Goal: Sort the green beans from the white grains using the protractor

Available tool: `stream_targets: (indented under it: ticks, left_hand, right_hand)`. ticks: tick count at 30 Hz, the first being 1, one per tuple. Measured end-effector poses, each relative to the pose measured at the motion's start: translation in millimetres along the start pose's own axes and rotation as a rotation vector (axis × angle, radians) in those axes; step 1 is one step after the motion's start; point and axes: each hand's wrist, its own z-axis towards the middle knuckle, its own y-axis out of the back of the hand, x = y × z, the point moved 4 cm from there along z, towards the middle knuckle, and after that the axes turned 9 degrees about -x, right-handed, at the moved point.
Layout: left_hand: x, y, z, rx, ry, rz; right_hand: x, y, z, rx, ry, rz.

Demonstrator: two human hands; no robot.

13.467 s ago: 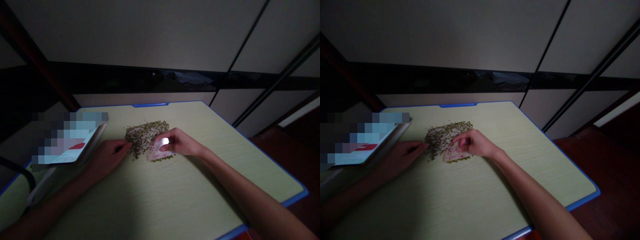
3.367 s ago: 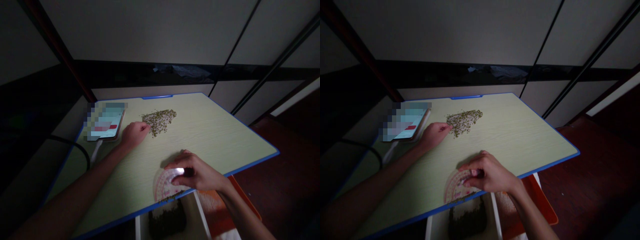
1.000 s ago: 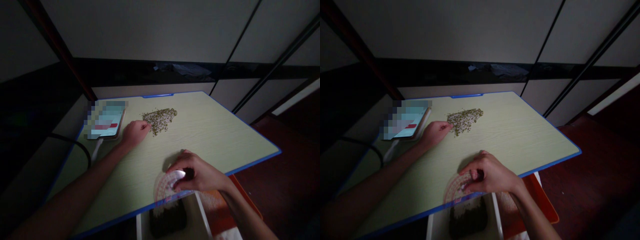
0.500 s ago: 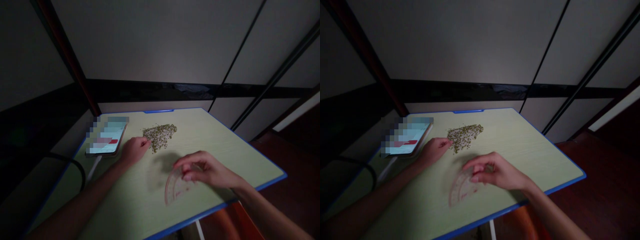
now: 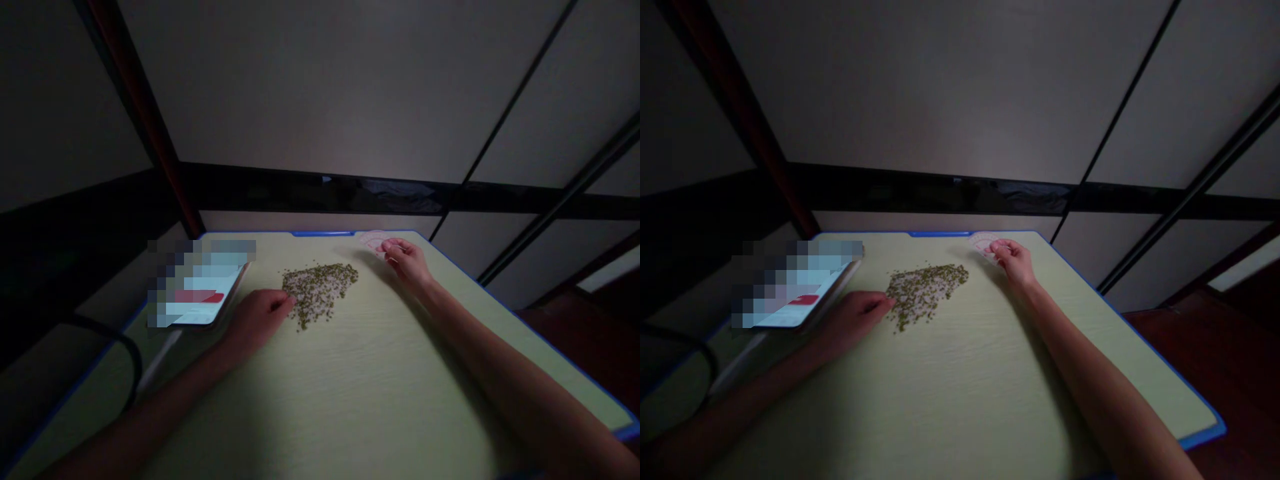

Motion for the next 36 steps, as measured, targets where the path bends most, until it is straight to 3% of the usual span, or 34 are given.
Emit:
stream_targets:
  ticks: [5, 10, 14, 17, 25, 31, 36]
  left_hand:
    - [2.5, -1.2, -0.4, 0.026, 0.029, -0.024]
    - [5.1, -1.8, -1.2, 0.043, 0.06, -0.013]
    - [5.9, -2.5, -1.0, 0.044, 0.079, -0.008]
    - [5.0, -2.4, -1.1, 0.041, 0.072, -0.019]
    - [2.2, -1.0, -1.8, 0.036, 0.056, 0.002]
    - [4.0, -2.5, -1.6, 0.054, 0.057, 0.026]
    - [5.9, -2.8, -1.7, 0.046, 0.04, 0.02]
  right_hand:
    - [-11.3, 1.9, -4.5, 0.029, -0.042, 0.041]
    - [-9.8, -13.3, -21.5, 0.224, -0.148, 0.06]
    - [-5.6, -29.7, -39.5, 0.406, -0.159, -0.004]
    - [-4.3, -34.6, -46.2, 0.468, -0.155, -0.038]
    - [-8.4, -26.2, -41.7, 0.31, -0.147, 0.014]
    - [-6.6, -18.7, -44.5, 0.316, -0.198, 0.04]
    - [-6.1, -5.0, -30.9, 0.276, -0.158, -0.013]
